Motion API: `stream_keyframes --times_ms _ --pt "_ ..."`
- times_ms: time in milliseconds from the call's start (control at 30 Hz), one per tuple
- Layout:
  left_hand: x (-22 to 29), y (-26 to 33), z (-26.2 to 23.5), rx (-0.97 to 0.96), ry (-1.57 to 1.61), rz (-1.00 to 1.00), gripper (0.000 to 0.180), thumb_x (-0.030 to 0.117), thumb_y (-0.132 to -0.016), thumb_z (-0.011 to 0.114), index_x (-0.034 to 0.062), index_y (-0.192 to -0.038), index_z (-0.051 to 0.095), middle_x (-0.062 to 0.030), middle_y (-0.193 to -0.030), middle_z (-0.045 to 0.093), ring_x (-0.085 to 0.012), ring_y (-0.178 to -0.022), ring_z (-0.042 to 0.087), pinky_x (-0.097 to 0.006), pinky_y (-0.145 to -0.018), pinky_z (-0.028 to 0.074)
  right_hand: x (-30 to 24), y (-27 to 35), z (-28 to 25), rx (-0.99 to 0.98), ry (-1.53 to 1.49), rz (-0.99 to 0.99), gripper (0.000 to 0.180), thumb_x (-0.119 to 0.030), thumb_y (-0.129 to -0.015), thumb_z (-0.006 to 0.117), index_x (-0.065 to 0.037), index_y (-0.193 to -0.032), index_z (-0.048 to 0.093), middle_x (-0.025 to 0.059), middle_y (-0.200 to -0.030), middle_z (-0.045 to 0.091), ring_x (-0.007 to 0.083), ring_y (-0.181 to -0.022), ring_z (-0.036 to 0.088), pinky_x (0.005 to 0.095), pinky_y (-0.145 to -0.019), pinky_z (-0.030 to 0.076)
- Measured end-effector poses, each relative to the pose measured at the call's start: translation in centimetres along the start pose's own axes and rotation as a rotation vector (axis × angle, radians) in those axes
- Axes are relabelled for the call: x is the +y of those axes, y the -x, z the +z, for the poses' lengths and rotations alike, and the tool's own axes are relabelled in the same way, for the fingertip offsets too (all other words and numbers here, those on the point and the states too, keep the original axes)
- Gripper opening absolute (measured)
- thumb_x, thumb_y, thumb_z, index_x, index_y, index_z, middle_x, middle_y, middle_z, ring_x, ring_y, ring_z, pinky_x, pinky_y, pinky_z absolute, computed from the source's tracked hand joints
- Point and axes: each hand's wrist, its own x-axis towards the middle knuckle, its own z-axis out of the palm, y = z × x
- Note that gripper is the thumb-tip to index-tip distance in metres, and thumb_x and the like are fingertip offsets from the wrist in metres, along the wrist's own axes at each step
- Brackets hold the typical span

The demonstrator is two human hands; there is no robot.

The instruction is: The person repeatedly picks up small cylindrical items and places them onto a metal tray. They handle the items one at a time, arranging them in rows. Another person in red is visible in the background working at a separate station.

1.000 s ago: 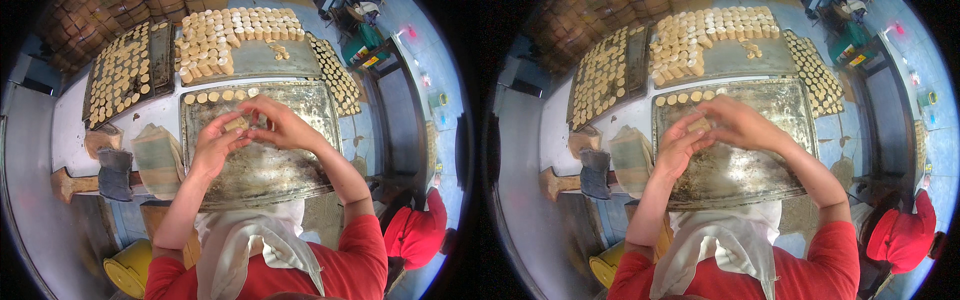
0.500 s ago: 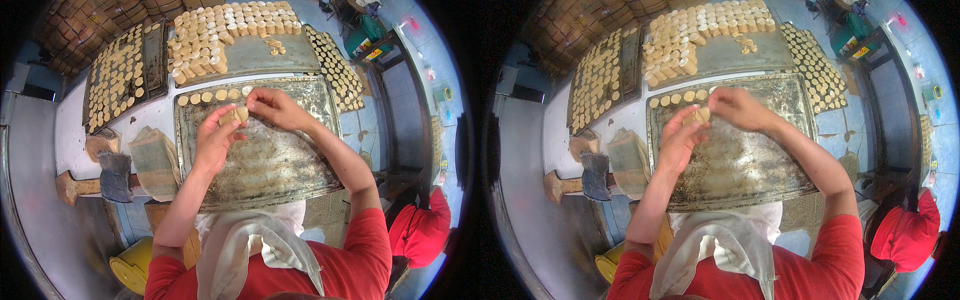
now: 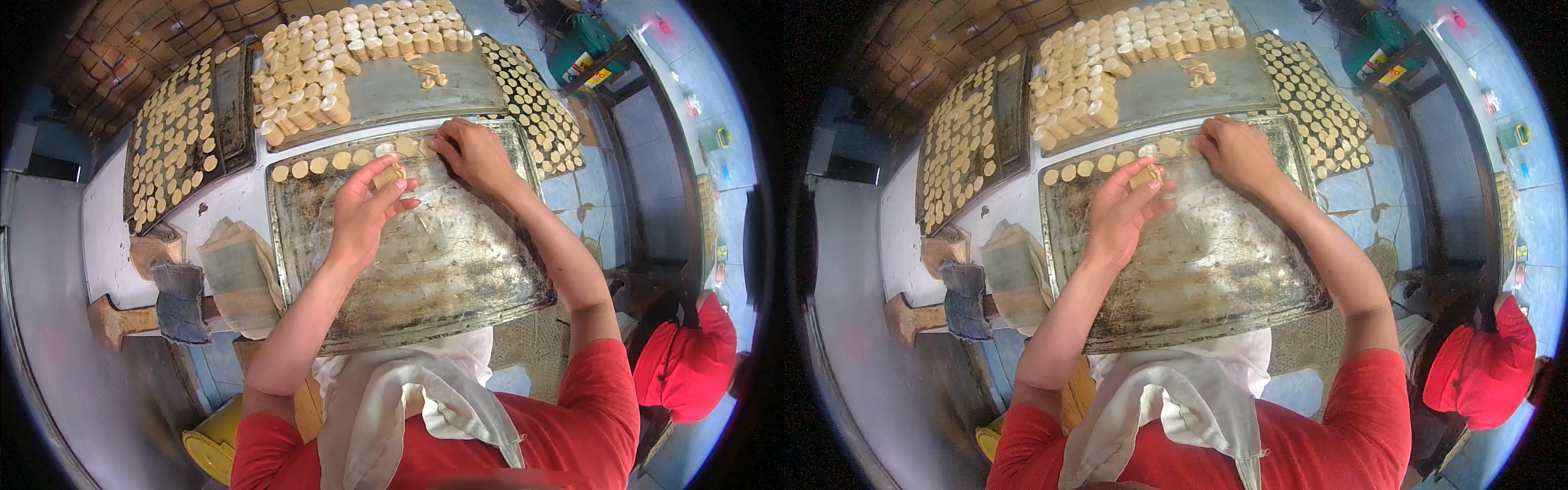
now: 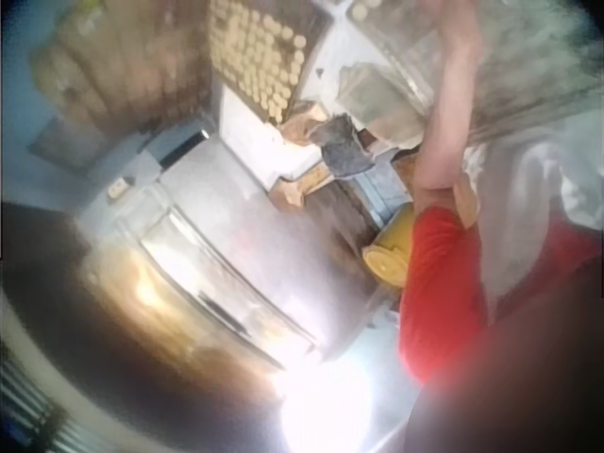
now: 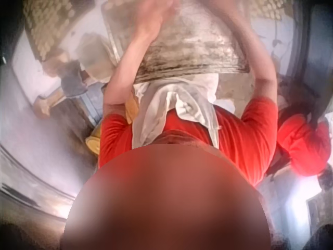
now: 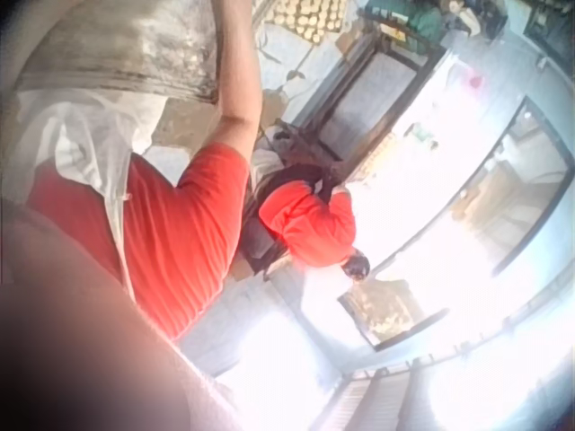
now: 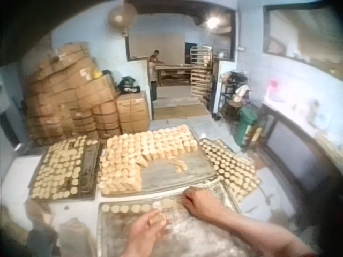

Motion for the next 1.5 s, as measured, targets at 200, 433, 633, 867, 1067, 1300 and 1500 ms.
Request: stream_keyframes --times_ms 200,433,633,867,1067,1300,1500 --pt "-0.5 -0.1 0.8 -0.051 0.027 -0.018 0.051 0.006 -0.107 0.072 -0.0052 -0.153 0.055 -0.0147 -0.139 0.067 -0.0258 -0.120 0.073 -0.039 -0.094 0.064 1.1 1.6 0.3 -0.217 -0.563 -0.083 0.026 -0.027 -0.106 0.074 -0.001 -0.108 0.075 0.0176 -0.093 0.076 0.0240 -0.084 0.070 0.0411 -0.080 0.055" --pt "-1.0 -0.5 1.4 -0.063 0.021 -0.025 0.049 0.001 -0.106 0.071 -0.0071 -0.152 0.057 -0.0155 -0.136 0.067 -0.0235 -0.113 0.075 -0.038 -0.088 0.067 1.3 1.7 -0.5 -0.173 -0.506 -0.148 0.020 -0.023 -0.102 0.075 -0.003 -0.105 0.077 0.0185 -0.098 0.077 0.0319 -0.092 0.078 0.0443 -0.081 0.057" --pt "-1.3 -1.1 2.5 -0.084 0.023 -0.037 0.051 0.002 -0.107 0.070 -0.0079 -0.155 0.054 -0.0169 -0.136 0.067 -0.0248 -0.115 0.074 -0.039 -0.090 0.068 3.6 1.5 -1.2 -0.178 -0.296 0.040 0.031 -0.032 -0.102 0.078 -0.002 -0.107 0.079 0.0200 -0.097 0.077 0.0307 -0.084 0.074 0.0441 -0.078 0.057" --pt "-2.1 -1.7 4.4 -0.114 0.016 -0.035 0.053 0.003 -0.108 0.069 -0.0091 -0.156 0.051 -0.0182 -0.138 0.066 -0.0255 -0.116 0.074 -0.039 -0.092 0.068 5.2 1.8 -2.0 0.119 -0.045 0.012 0.028 -0.029 -0.100 0.075 -0.001 -0.102 0.077 0.0220 -0.092 0.076 0.0417 -0.085 0.073 0.0495 -0.076 0.056" --pt "-2.5 -2.0 5.0 -0.130 -0.019 -0.004 0.050 0.005 -0.108 0.071 -0.0075 -0.153 0.054 -0.0167 -0.139 0.065 -0.0241 -0.117 0.073 -0.038 -0.092 0.067 5.6 3.0 -2.5 -0.234 -0.570 -0.039 0.027 -0.028 -0.104 0.076 -0.001 -0.106 0.075 0.0181 -0.085 0.074 0.0276 -0.076 0.071 0.0416 -0.074 0.055" --pt "-3.1 -2.2 5.3 -0.115 -0.044 0.002 0.047 0.005 -0.107 0.072 -0.0052 -0.150 0.057 -0.0152 -0.137 0.065 -0.0238 -0.117 0.073 -0.038 -0.089 0.067 5.6 3.9 -2.5 -0.169 -0.633 -0.105 0.018 -0.020 -0.102 0.075 -0.003 -0.107 0.076 0.0155 -0.097 0.076 0.0269 -0.086 0.073 0.0416 -0.079 0.057" --pt "-3.3 -2.4 6.1 -0.130 -0.017 -0.021 0.045 0.003 -0.108 0.069 -0.0062 -0.150 0.058 -0.0157 -0.137 0.065 -0.0240 -0.117 0.074 -0.038 -0.090 0.068 7.3 3.1 -3.6 0.080 -0.064 0.010 0.024 -0.026 -0.103 0.077 -0.003 -0.105 0.078 0.0140 -0.088 0.073 0.0242 -0.082 0.072 0.0428 -0.076 0.055"
